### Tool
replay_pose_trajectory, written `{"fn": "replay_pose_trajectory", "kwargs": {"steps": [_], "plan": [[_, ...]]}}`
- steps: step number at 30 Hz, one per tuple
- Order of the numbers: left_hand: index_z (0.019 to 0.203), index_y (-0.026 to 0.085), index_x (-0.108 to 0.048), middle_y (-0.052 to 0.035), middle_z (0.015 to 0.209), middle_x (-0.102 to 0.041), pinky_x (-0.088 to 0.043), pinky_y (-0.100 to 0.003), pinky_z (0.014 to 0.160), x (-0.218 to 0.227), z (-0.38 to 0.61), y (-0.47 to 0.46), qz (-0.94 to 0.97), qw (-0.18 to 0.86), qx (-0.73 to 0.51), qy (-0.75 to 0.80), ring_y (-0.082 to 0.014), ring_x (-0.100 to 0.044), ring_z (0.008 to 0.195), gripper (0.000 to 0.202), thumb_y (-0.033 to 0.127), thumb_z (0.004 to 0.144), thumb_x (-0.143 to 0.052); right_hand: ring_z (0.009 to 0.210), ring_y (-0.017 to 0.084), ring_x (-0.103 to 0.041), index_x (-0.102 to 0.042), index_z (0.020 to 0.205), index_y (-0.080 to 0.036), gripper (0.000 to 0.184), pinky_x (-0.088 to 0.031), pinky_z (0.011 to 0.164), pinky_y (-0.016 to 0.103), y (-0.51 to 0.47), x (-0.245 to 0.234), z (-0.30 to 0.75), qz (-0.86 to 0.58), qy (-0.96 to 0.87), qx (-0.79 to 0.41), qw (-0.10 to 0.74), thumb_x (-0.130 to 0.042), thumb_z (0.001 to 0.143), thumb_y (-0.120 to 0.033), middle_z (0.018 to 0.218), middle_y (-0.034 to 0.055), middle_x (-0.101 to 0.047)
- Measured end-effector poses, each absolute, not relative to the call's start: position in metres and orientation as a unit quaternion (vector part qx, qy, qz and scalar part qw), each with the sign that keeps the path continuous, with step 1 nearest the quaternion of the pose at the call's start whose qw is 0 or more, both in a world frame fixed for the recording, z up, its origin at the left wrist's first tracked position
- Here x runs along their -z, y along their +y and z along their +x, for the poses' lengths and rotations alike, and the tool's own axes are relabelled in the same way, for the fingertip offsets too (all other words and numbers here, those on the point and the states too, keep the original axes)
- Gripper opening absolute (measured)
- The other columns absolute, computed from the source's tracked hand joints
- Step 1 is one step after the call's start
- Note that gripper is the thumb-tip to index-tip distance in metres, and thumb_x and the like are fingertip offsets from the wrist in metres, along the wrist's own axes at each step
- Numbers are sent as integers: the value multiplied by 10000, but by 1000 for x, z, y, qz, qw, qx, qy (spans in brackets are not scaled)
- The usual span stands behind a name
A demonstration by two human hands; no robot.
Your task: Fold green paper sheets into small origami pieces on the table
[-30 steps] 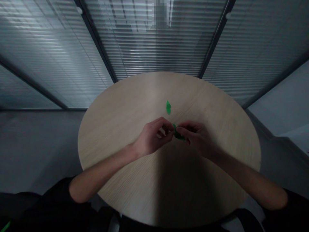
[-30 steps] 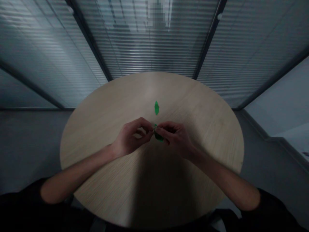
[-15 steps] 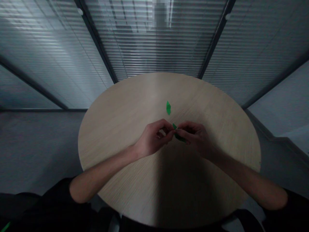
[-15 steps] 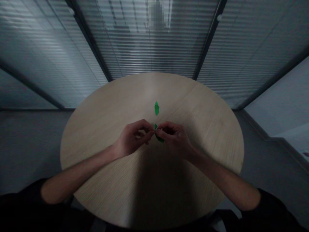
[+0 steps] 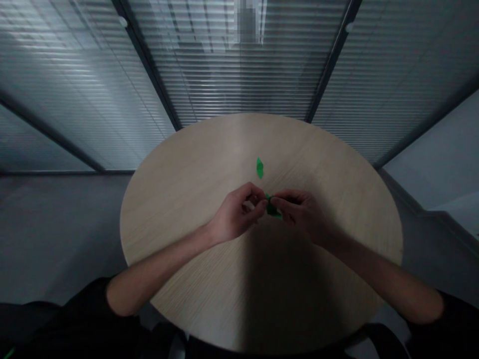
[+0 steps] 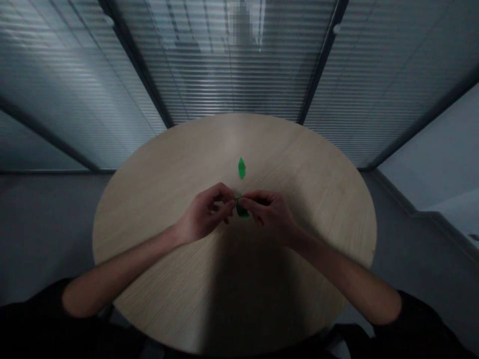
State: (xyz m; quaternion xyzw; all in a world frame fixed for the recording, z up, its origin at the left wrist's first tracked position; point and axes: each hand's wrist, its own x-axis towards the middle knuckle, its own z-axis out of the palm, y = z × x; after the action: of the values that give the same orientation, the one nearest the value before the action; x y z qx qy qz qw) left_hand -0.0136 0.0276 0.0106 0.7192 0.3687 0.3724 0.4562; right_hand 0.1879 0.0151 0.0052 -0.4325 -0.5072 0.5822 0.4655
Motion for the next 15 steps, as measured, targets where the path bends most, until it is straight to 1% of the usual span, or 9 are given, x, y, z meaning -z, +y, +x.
{"fn": "replay_pose_trajectory", "kwargs": {"steps": [3,5,8,11,13,15], "plan": [[967,143,-637,-32,804,-665,-509,-202,538,-15,-14,26,743,426,-359,371,-107,-610,649,177,311,917,-662,421,65,-404,-775,811,-183,289,-267,397,223,16,-2,189,-437,-498,-588,464,-849,765,-459,508,-64,-514],[938,141,-658,-34,800,-671,-505,-202,543,-15,-14,27,748,421,-353,373,-108,-611,655,159,297,906,-661,418,65,-399,-775,819,-180,299,-266,397,224,17,-2,189,-435,-501,-588,462,-843,773,-468,499,-69,-500],[912,144,-659,-28,778,-663,-513,-207,525,-13,-14,30,730,445,-353,380,-105,-607,615,168,311,917,-647,423,65,-399,-768,850,-177,306,-275,406,224,18,-3,190,-427,-514,-584,461,-805,808,-478,502,-72,-491],[922,146,-655,-16,745,-647,-515,-205,496,-9,-15,33,703,473,-363,388,-99,-596,562,191,337,926,-659,445,73,-425,-751,910,-180,301,-302,420,223,18,-5,190,-428,-537,-558,466,-782,831,-469,538,-65,-524],[927,149,-654,-13,734,-642,-516,-202,490,-9,-16,35,690,485,-370,389,-98,-599,551,207,355,931,-667,460,74,-423,-738,915,-180,288,-300,420,223,18,-6,191,-431,-560,-535,463,-785,828,-450,564,-61,-537],[924,150,-652,-13,726,-644,-518,-203,489,-8,-16,37,683,494,-372,389,-101,-608,550,223,372,931,-673,483,73,-421,-731,881,-175,276,-300,428,226,18,-5,191,-430,-587,-512,457,-791,822,-438,597,-49,-556]]}}
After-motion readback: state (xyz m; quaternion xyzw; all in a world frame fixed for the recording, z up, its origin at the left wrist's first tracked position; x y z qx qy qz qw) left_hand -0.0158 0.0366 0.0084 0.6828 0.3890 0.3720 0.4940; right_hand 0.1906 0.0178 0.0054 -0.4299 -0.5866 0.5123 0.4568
